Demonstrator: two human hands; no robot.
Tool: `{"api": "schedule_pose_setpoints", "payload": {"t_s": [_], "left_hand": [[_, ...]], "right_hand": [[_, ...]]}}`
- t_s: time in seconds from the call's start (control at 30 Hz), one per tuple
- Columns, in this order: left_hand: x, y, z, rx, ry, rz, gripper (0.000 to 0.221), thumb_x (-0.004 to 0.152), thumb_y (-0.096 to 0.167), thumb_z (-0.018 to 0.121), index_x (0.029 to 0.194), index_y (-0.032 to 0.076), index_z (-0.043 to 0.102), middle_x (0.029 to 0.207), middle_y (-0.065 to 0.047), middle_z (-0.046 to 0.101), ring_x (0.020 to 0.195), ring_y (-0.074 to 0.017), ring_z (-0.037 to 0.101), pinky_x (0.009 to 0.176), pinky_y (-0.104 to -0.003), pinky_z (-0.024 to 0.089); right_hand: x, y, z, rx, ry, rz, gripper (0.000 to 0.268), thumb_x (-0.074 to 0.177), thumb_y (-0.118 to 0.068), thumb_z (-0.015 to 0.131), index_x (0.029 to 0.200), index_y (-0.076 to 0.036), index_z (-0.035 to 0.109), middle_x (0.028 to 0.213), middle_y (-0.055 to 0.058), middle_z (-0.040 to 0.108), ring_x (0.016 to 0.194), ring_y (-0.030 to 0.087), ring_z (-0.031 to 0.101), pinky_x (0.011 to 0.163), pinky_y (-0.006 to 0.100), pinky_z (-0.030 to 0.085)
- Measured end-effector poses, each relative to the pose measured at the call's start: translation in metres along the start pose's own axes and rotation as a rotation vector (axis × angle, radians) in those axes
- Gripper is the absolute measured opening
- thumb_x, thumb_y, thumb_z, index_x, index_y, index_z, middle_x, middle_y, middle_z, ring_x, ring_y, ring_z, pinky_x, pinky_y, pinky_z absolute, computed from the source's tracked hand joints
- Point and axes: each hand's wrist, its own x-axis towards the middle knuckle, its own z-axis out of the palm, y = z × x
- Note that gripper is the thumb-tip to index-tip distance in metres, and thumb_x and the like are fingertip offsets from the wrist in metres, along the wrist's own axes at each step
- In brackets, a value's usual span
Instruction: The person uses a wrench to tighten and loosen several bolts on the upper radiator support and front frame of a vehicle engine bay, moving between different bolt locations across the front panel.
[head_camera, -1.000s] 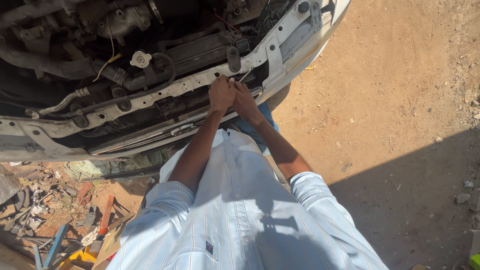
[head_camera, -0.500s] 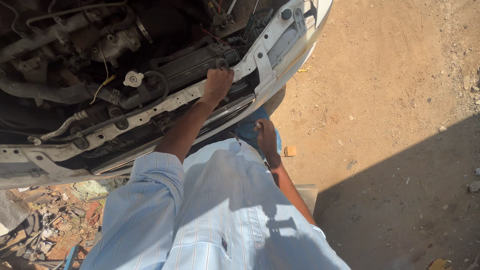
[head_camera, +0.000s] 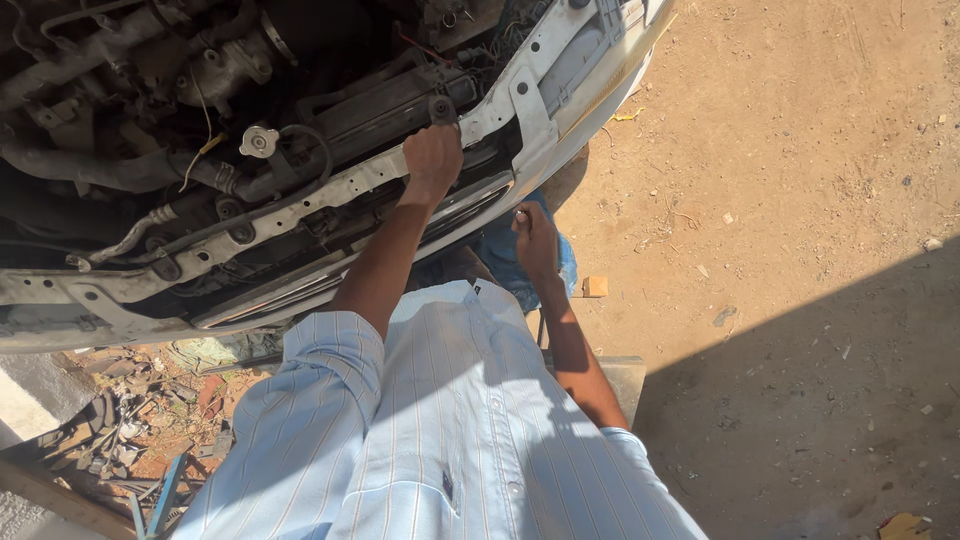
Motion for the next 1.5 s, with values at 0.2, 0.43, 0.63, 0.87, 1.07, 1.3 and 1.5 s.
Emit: {"api": "schedule_pose_setpoints", "payload": {"t_s": [0.2, 0.43, 0.63, 0.87, 1.07, 1.3, 1.5], "left_hand": [[-0.011, 0.003, -0.016, 0.156, 0.121, 0.163, 0.027, 0.085, 0.018, 0.068, 0.105, 0.0, 0.065, 0.069, -0.015, 0.072, 0.06, -0.0279, 0.073, 0.052, -0.04, 0.056], [0.004, -0.006, -0.023, 0.177, -0.089, 0.22, 0.015, 0.089, 0.011, 0.064, 0.1, 0.003, 0.07, 0.07, -0.014, 0.074, 0.064, -0.0285, 0.075, 0.053, -0.041, 0.055], [-0.001, 0.012, -0.024, -0.192, -0.073, -0.244, 0.041, 0.106, 0.028, 0.051, 0.083, 0.003, 0.075, 0.08, -0.021, 0.075, 0.076, -0.039, 0.075, 0.067, -0.048, 0.06], [-0.011, 0.013, -0.053, -0.385, -0.21, -0.39, 0.05, 0.107, 0.042, 0.043, 0.096, 0.002, 0.071, 0.092, -0.024, 0.074, 0.089, -0.0426, 0.073, 0.079, -0.052, 0.057], [-0.045, -0.024, -0.076, -0.464, -0.116, -0.277, 0.033, 0.11, 0.035, 0.043, 0.11, 0.004, 0.056, 0.089, -0.019, 0.069, 0.081, -0.0401, 0.069, 0.073, -0.054, 0.052], [-0.124, -0.083, -0.087, -0.551, 0.01, -0.284, 0.027, 0.108, 0.03, 0.045, 0.111, 0.005, 0.054, 0.103, -0.02, 0.067, 0.095, -0.0435, 0.064, 0.082, -0.055, 0.048], [-0.191, -0.134, -0.088, -0.552, 0.063, -0.444, 0.028, 0.109, 0.029, 0.042, 0.112, 0.004, 0.054, 0.108, -0.021, 0.067, 0.102, -0.044, 0.064, 0.085, -0.055, 0.048]], "right_hand": [[0.042, -0.023, 0.007, 0.149, -0.044, -0.064, 0.01, 0.109, -0.011, 0.053, 0.113, -0.003, 0.058, 0.074, 0.009, 0.062, 0.069, 0.018, 0.06, 0.068, 0.032, 0.051], [0.036, -0.021, 0.013, 0.217, -0.043, -0.067, 0.01, 0.107, -0.009, 0.053, 0.113, -0.002, 0.058, 0.076, 0.006, 0.062, 0.07, 0.013, 0.059, 0.069, 0.029, 0.051], [0.04, -0.025, 0.024, 0.154, -0.158, 0.152, 0.011, 0.107, -0.01, 0.052, 0.114, -0.004, 0.059, 0.074, 0.011, 0.06, 0.067, 0.02, 0.058, 0.067, 0.034, 0.05], [0.118, -0.069, 0.048, -0.279, -0.125, -0.189, 0.029, 0.091, -0.024, 0.067, 0.108, -0.002, 0.058, 0.089, 0.02, 0.072, 0.083, 0.043, 0.071, 0.071, 0.053, 0.054], [0.141, -0.076, 0.083, -0.728, -0.253, -0.186, 0.036, 0.102, -0.038, 0.058, 0.096, -0.005, 0.069, 0.084, 0.02, 0.073, 0.082, 0.038, 0.074, 0.073, 0.048, 0.06], [0.149, -0.054, 0.108, -0.9, -0.309, -0.284, 0.028, 0.102, -0.026, 0.056, 0.092, -0.007, 0.073, 0.083, 0.015, 0.075, 0.079, 0.034, 0.075, 0.068, 0.046, 0.06], [0.148, -0.056, 0.112, -1.068, -0.272, -0.518, 0.03, 0.092, -0.014, 0.061, 0.121, -0.005, 0.062, 0.089, 0.017, 0.073, 0.074, 0.033, 0.075, 0.062, 0.042, 0.06]]}}
